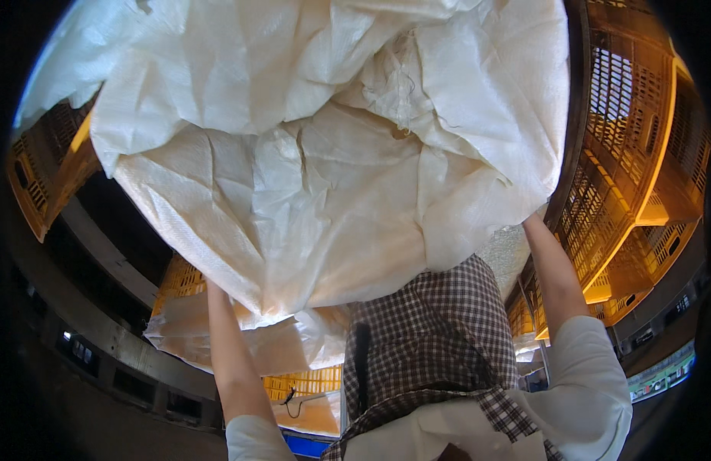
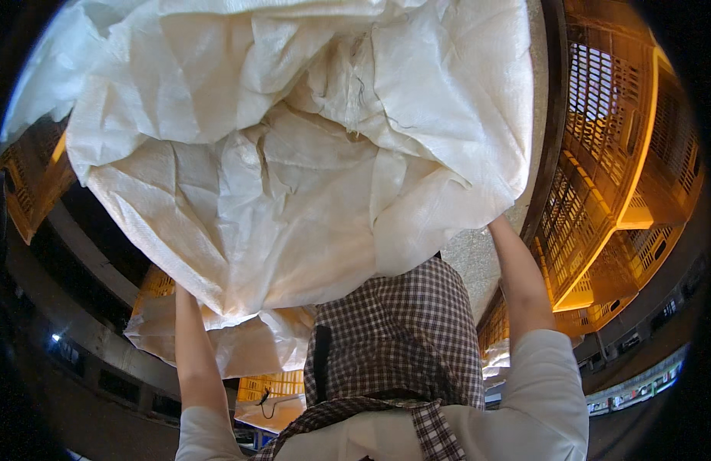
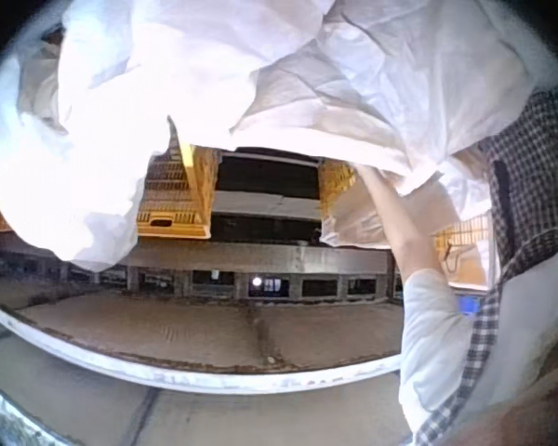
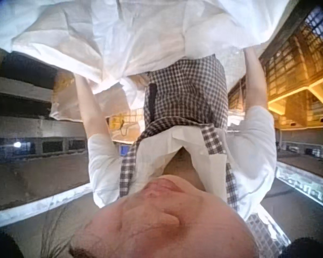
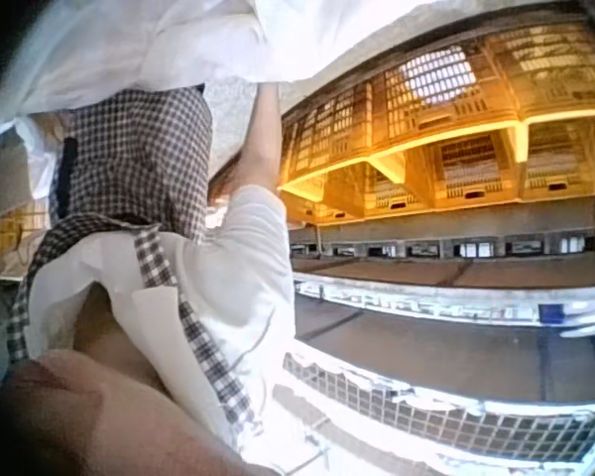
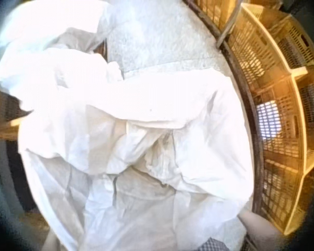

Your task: The person repeatedly picks up white fabric items from a yellow plastic basket, unfolds and shakes them, then places them into a large white sack on the floor. The person continues this cycle, handling multiple items one at a time and occasionally adjusting the sack opening.

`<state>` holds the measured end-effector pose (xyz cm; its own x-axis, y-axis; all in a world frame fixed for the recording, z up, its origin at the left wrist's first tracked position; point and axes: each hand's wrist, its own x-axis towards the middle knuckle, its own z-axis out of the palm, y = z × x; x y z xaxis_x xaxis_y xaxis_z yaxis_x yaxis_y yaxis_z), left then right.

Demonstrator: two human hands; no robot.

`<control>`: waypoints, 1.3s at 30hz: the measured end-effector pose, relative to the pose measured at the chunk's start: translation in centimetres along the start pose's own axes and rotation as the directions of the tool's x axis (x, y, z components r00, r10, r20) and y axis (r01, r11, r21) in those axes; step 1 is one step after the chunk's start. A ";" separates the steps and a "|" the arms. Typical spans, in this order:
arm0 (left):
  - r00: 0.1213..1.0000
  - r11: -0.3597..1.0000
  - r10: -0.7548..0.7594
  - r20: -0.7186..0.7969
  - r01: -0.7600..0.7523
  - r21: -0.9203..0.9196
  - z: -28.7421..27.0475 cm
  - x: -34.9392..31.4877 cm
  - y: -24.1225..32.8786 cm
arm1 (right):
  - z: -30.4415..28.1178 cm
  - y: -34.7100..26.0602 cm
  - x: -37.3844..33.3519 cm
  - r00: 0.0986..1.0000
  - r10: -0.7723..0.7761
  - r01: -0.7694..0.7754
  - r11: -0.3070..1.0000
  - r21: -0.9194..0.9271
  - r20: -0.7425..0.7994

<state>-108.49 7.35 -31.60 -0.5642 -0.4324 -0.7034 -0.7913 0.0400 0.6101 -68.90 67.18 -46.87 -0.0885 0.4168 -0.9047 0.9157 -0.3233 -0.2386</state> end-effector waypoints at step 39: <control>0.811 0.704 0.469 -0.349 -0.105 0.703 -9.4 2.2 12.0 | 9.0 -32.2 -12.6 0.805 -0.303 0.458 0.864 -0.209 0.511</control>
<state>-116.97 -1.55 -22.41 -0.7468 -0.6463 -0.1568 -0.6632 0.7064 0.2472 -100.77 64.70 -30.98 -0.5484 -0.0006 -0.8362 0.8328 0.0893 -0.5463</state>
